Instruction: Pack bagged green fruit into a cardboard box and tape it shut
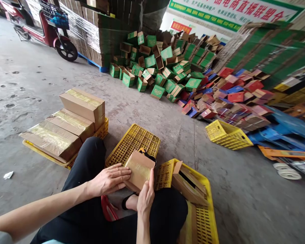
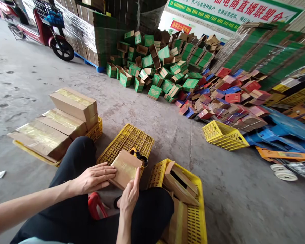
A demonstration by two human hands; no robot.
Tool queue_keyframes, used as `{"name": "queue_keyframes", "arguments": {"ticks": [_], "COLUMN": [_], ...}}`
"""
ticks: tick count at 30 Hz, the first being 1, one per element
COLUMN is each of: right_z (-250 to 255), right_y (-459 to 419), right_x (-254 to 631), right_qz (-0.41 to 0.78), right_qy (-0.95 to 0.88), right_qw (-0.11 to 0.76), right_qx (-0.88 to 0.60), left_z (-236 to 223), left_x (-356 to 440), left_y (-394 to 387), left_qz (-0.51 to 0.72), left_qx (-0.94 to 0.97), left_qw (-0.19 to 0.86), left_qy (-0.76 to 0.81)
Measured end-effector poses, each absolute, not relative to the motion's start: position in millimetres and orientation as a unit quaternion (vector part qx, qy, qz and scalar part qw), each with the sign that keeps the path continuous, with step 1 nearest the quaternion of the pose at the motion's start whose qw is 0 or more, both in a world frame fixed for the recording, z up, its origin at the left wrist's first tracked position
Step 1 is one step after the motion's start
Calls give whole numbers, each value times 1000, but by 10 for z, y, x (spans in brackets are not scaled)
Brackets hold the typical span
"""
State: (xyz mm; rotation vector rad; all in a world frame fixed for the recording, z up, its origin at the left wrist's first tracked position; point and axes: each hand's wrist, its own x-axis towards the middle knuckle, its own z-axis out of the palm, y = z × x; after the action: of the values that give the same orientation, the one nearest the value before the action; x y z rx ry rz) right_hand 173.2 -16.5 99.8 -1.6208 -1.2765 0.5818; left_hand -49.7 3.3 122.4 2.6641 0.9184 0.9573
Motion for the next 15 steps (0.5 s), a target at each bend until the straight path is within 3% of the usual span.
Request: {"name": "queue_keyframes", "arguments": {"ticks": [7,15], "right_z": [961,969], "right_y": [-180,-210], "right_x": [1789,1732], "right_qz": [241,243], "right_qy": [-538,-522], "right_qw": [453,465], "right_qx": [-669,-672], "left_z": [1334,1295], "left_x": [-252,-132], "left_y": [161,212], "left_qz": [246,270], "left_qx": [887,869], "left_qw": [72,91], "left_qy": [383,404]}}
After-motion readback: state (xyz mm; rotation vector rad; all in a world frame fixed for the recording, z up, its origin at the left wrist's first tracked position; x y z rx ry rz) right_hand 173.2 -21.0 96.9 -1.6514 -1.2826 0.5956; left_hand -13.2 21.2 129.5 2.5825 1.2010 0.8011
